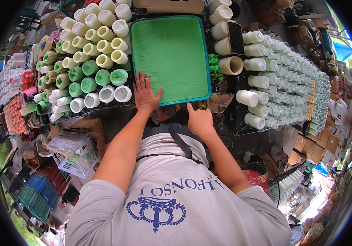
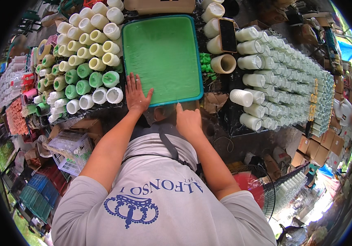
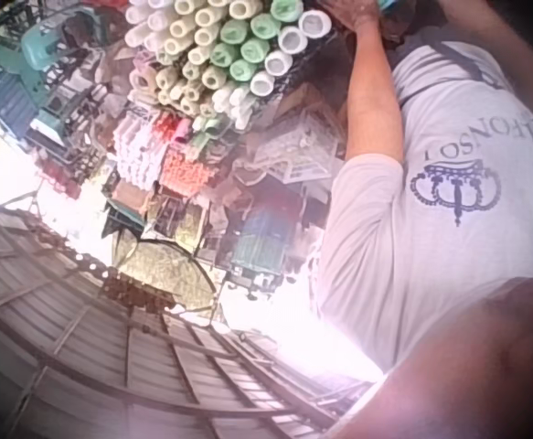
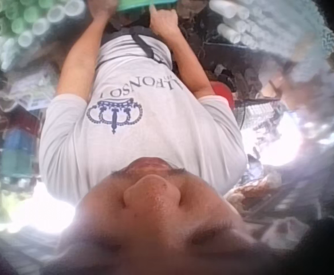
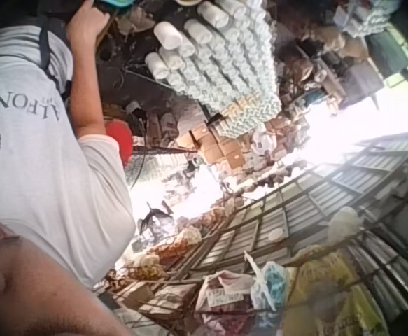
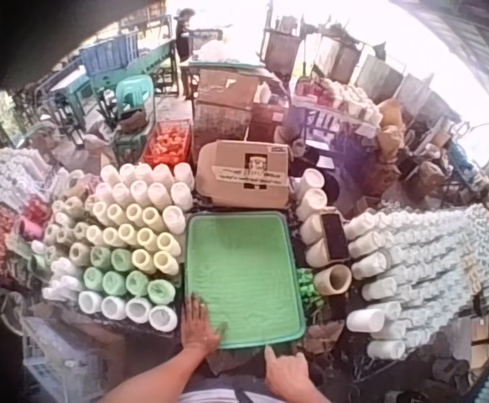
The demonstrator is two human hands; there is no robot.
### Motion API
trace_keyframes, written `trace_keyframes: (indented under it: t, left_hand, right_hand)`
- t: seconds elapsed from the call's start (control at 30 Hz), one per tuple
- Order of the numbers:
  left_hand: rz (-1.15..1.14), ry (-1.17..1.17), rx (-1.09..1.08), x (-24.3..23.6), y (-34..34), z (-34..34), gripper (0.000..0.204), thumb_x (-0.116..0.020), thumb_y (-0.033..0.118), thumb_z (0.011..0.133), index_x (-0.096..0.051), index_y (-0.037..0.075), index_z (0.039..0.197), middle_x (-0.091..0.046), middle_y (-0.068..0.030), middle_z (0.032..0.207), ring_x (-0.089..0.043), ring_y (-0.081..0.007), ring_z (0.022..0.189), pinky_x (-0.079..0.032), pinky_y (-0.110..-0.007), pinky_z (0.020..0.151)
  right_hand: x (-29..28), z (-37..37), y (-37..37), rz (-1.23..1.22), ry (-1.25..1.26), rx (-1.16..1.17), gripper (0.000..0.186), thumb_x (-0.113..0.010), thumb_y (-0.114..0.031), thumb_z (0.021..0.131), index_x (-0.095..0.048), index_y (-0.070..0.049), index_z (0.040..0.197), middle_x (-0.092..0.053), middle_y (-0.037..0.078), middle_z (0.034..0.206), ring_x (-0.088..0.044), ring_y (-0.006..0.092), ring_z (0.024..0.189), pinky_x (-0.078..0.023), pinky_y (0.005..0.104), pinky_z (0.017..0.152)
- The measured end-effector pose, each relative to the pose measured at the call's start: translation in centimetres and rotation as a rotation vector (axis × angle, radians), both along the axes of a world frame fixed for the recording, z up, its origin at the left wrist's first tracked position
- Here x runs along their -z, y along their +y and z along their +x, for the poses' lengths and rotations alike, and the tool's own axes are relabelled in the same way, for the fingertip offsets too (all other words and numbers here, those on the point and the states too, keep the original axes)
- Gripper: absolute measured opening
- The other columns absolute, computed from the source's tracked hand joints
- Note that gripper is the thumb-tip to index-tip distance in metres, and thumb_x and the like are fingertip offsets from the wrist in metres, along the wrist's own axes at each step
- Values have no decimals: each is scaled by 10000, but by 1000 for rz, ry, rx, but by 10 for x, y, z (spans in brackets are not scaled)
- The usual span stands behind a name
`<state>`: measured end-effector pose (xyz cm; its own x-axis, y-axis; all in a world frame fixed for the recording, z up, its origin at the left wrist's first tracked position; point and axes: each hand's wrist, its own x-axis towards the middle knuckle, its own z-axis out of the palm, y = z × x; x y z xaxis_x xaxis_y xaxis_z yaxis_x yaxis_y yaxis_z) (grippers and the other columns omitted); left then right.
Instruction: The person uses a knife to cut a green rectangular sheet on a tray. They repeatedly slice the sheet into strips and then lift the tray to inspect the cut pieces.
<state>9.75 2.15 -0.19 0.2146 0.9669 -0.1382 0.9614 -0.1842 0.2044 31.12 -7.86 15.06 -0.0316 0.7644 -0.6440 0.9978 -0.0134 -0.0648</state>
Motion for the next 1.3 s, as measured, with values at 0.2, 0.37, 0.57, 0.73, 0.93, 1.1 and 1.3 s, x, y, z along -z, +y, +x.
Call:
trace_keyframes:
  t: [0.2,0.37,0.57,0.73,0.93,1.1,1.3]
  left_hand:
    - [-6,25,7,-5,0,1,1003,-495,666,1011,-137,32,1702,-36,-183,1792,-49,-355,1658,-142,-500,1323]
    - [-17,3,10,-6,2,3,1004,-497,659,1011,-134,27,1701,-36,-186,1791,-50,-356,1658,-136,-499,1325]
    - [-22,7,0,-3,1,0,1003,-507,653,1003,-143,30,1701,-32,-190,1791,-37,-358,1658,-152,-513,1318]
    - [-19,3,10,-6,1,2,1013,-516,649,1002,-131,24,1700,-33,-189,1791,-41,-362,1658,-142,-505,1322]
    - [-32,-13,12,-3,2,0,1009,-531,641,997,-154,16,1694,-32,-197,1789,-36,-368,1657,-144,-518,1318]
    - [-25,-27,11,-3,2,0,1004,-536,636,996,-168,11,1690,-33,-208,1786,-34,-376,1656,-142,-522,1317]
    - [-40,4,11,-4,2,2,1008,-521,646,998,-157,11,1692,-30,-212,1785,-33,-376,1656,-140,-518,1318]
  right_hand:
    - [-13,15,56,-275,55,58,422,-660,-176,864,-725,-54,1263,-789,180,1091,-763,348,1050,-582,460,883]
    - [-19,22,79,-425,51,38,475,-594,-128,846,-697,-111,1310,-765,204,1151,-727,404,1094,-578,512,920]
    - [-56,41,70,-41,189,163,533,-604,-185,954,-557,-154,1484,-758,237,1022,-735,420,994,-575,535,860]
    - [0,49,115,334,113,164,596,-610,-225,992,-474,-147,1568,-742,206,844,-728,411,803,-558,538,757]
    - [60,48,153,458,99,117,621,-599,-191,976,-467,-124,1578,-743,132,788,-724,358,763,-505,518,732]
    - [70,42,160,446,108,112,631,-574,-170,974,-455,-127,1592,-758,129,831,-730,352,803,-505,530,788]
    - [76,40,162,432,80,113,653,-578,-162,959,-453,-141,1600,-770,116,870,-737,335,838,-510,521,822]
